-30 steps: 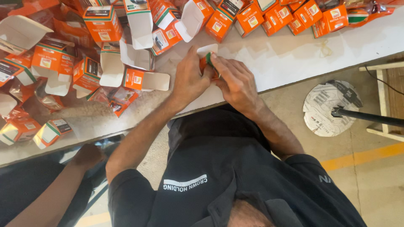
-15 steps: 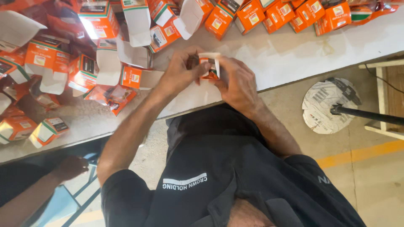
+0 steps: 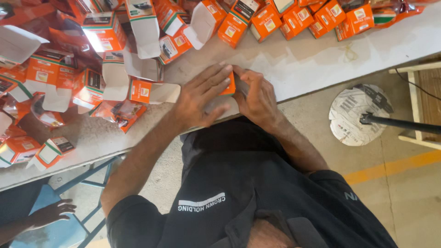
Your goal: The person picks up small orange product boxes from a pile on the table, opens and folds each box, and places it into an orange plastic bag, setting filled bags aside while continuing with the next box.
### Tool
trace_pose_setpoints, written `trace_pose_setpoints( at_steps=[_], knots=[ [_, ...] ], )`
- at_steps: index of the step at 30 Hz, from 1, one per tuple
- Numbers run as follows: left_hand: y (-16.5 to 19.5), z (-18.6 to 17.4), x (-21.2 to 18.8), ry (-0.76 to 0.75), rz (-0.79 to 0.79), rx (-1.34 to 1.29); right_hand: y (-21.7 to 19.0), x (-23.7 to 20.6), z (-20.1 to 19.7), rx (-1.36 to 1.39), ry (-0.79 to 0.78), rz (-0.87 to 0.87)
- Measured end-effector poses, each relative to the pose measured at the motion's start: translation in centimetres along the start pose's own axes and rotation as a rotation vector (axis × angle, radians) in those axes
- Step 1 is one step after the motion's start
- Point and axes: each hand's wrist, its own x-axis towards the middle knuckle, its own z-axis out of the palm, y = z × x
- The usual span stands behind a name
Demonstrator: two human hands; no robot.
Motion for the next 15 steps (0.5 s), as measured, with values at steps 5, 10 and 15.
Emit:
trace_pose_setpoints(
  at_steps=[5,10,15],
  knots=[
    [-0.26,0.63,-0.02,0.064,-0.055,0.008,0.73,-1.06,0.58,-0.022,-0.014,0.027],
    [-0.79,0.73,-0.07,0.056,-0.025,-0.012,1.05,-1.31,0.67,-0.002,-0.031,0.051],
    [-0.35,0.21,-0.36,-0.053,0.088,0.184,0.66,-0.81,0.25,-0.015,-0.02,0.024]
  ],
)
